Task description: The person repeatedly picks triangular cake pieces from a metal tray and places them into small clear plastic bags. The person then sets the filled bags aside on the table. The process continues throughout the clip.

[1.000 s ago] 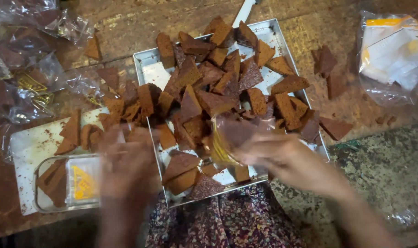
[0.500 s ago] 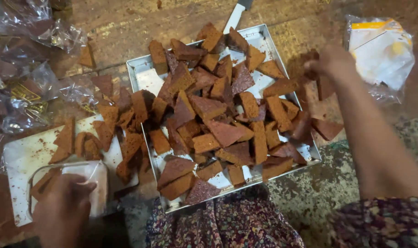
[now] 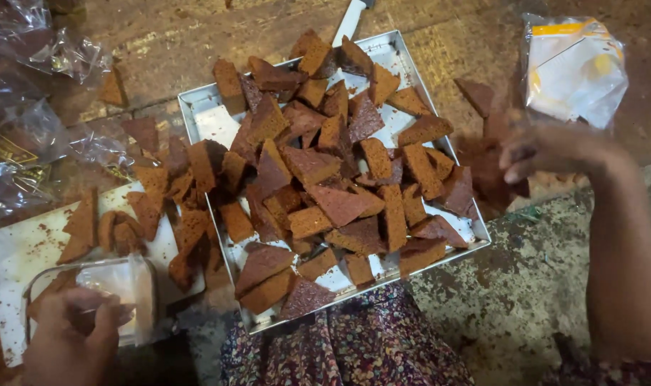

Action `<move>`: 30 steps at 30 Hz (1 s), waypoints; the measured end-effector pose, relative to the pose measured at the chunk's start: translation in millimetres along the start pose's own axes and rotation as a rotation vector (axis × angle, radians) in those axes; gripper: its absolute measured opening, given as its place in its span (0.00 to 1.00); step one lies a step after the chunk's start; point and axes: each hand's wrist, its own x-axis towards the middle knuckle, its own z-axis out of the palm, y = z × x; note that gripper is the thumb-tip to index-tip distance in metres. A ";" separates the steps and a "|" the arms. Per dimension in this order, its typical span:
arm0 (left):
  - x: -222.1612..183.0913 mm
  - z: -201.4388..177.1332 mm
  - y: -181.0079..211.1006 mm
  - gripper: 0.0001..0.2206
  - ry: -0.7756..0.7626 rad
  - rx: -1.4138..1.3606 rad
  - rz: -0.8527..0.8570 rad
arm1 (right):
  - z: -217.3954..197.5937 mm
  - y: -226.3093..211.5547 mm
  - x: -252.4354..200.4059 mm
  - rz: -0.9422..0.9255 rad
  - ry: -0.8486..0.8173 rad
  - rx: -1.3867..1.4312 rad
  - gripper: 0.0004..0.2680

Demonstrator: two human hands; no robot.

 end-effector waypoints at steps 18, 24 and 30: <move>7.5 6.1 -30.4 0.17 -0.015 0.295 -0.106 | 60.5 13.0 -52.1 -0.196 0.221 1.026 0.23; 2.7 17.2 -34.5 0.14 0.102 0.284 0.058 | 93.2 0.2 -70.4 0.063 0.437 1.105 0.10; 1.6 18.3 -30.3 0.14 0.110 0.327 0.053 | 109.3 5.6 -73.4 0.183 0.473 0.097 0.33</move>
